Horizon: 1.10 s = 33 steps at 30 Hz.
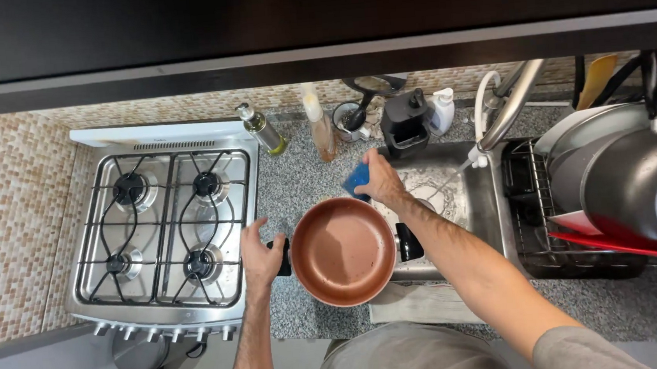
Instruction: Washing a ladle and two pots in a kitchen sink using a sponge.
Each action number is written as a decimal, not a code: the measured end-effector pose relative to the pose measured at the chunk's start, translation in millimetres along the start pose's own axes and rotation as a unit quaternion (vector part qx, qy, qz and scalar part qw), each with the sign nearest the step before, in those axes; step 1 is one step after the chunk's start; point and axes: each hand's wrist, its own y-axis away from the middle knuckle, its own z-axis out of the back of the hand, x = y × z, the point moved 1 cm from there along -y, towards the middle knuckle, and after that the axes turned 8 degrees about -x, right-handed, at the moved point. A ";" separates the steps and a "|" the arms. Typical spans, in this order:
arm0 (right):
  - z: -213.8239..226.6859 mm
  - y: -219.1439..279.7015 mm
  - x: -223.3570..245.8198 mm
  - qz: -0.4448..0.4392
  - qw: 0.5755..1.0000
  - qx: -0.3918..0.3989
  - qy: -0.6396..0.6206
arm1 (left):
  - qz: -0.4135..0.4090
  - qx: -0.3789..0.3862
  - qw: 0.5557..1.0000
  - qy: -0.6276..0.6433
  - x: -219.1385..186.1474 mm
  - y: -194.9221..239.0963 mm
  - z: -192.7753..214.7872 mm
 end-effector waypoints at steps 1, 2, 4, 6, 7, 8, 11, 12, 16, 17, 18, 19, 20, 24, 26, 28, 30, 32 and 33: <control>19.2 16.0 7.2 -0.058 0.993 -0.049 -0.090 | -0.150 -0.079 0.986 -0.011 -36.1 7.3 1.0; 39.5 32.8 13.4 -0.116 0.972 -0.099 -0.177 | -0.295 -0.156 0.943 -0.018 -72.3 16.2 0.7; 31.4 30.9 -15.2 -0.181 0.906 -0.174 -0.341 | -0.340 -0.097 0.935 0.005 -136.3 16.9 -21.1; 38.8 30.0 -28.4 -0.231 0.803 -0.244 -0.493 | -0.385 -0.042 0.922 0.027 -192.8 9.5 -54.4; 50.6 29.0 -26.8 -0.253 0.753 -0.285 -0.537 | -0.430 -0.001 0.903 0.010 -218.3 1.0 -77.1; 60.7 29.3 -24.4 -0.274 0.697 -0.324 -0.578 | -0.473 0.041 0.880 -0.008 -242.7 -6.4 -99.1; 75.4 11.2 -40.8 -0.270 0.599 -0.323 -0.682 | -0.580 -0.007 0.812 -0.060 -286.9 -31.3 -175.9; 77.1 2.1 -42.2 -0.266 0.597 -0.329 -0.682 | -0.586 -0.006 0.809 -0.057 -306.2 -33.6 -187.6; 92.9 -9.0 -30.8 -0.286 0.545 -0.335 -0.713 | -0.496 0.135 0.837 -0.186 -348.7 -43.0 -228.1; 100.8 -7.5 -22.9 -0.286 0.522 -0.331 -0.732 | -0.496 0.130 0.837 -0.192 -353.9 -46.4 -234.7; 94.6 -11.4 -30.8 -0.283 0.520 -0.336 -0.733 | -0.500 0.132 0.834 -0.191 -352.8 -49.3 -237.4; 88.2 -15.8 -38.6 -0.275 0.525 -0.343 -0.729 | -0.496 0.125 0.836 -0.199 -351.5 -53.0 -240.0; 82.4 -21.5 -46.2 -0.267 0.532 -0.348 -0.724 | -0.490 0.115 0.839 -0.206 -350.5 -57.4 -242.2; 86.6 -22.4 -42.6 -0.279 0.534 -0.345 -0.720 | -0.470 0.101 0.849 -0.219 -334.0 -69.5 -259.2; 87.6 -18.4 -42.0 -0.282 0.541 -0.337 -0.717 | -0.448 0.080 0.859 -0.233 -329.9 -72.2 -270.5; 103.5 -4.8 -21.6 -0.277 0.540 -0.327 -0.724 | -0.439 0.072 0.863 -0.242 -331.0 -80.0 -281.4; 101.9 8.1 -21.3 -0.275 0.537 -0.321 -0.730 | -0.430 0.070 0.865 -0.250 -323.8 -83.4 -292.2; 83.4 12.3 -33.2 -0.233 0.521 -0.273 -0.775 | -0.406 0.057 0.873 -0.264 -310.1 -89.9 -295.4; 85.7 22.6 -30.1 -0.234 0.523 -0.270 -0.774 | -0.403 0.056 0.875 -0.264 -314.0 -67.4 -254.3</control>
